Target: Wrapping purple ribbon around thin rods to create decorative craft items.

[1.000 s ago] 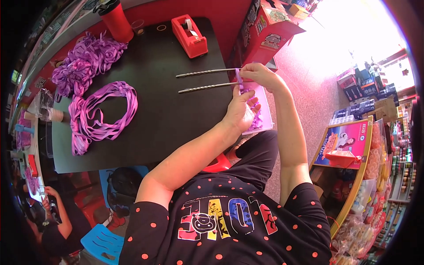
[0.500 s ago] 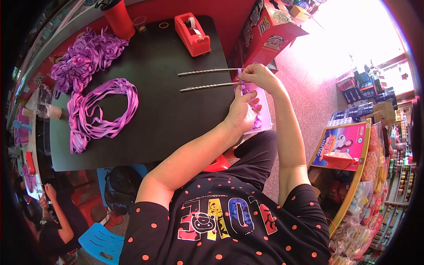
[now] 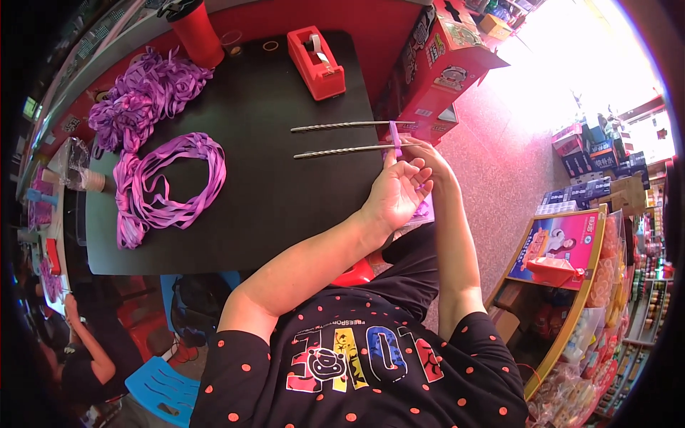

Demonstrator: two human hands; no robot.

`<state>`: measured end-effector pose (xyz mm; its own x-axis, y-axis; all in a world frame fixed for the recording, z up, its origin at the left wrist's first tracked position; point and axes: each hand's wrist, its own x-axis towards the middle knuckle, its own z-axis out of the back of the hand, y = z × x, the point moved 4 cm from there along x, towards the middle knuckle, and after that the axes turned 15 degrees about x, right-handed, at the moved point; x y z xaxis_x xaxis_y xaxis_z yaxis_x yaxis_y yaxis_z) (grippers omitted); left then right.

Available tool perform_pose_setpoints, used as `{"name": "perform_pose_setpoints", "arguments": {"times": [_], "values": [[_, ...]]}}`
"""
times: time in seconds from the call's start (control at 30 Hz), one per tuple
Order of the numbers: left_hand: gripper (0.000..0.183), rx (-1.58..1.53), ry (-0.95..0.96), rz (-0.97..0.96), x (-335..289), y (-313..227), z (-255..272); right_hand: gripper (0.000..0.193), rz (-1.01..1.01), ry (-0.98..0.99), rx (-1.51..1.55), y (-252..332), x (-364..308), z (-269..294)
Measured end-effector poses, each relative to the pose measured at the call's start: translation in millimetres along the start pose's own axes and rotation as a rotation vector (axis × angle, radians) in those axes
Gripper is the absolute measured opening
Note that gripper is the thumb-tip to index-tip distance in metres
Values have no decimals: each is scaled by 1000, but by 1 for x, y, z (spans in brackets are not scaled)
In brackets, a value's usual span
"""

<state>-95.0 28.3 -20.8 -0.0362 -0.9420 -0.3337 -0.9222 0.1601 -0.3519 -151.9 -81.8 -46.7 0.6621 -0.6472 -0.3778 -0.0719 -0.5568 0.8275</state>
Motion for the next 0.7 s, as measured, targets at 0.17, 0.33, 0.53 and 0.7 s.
{"name": "perform_pose_setpoints", "arguments": {"times": [0.17,0.33,0.53,0.7], "values": [[53,-52,29,24,-1,0,-1,32,81,191,190,-14,10,-13],[58,-73,31,32,-2,0,-4,34,167,194,273,-33,13,-3],[64,-58,37,22,-1,-1,-3,25,-95,423,800,-37,26,-6],[68,-47,26,36,-2,-1,-4,24,-68,330,752,-33,29,-13]]}}
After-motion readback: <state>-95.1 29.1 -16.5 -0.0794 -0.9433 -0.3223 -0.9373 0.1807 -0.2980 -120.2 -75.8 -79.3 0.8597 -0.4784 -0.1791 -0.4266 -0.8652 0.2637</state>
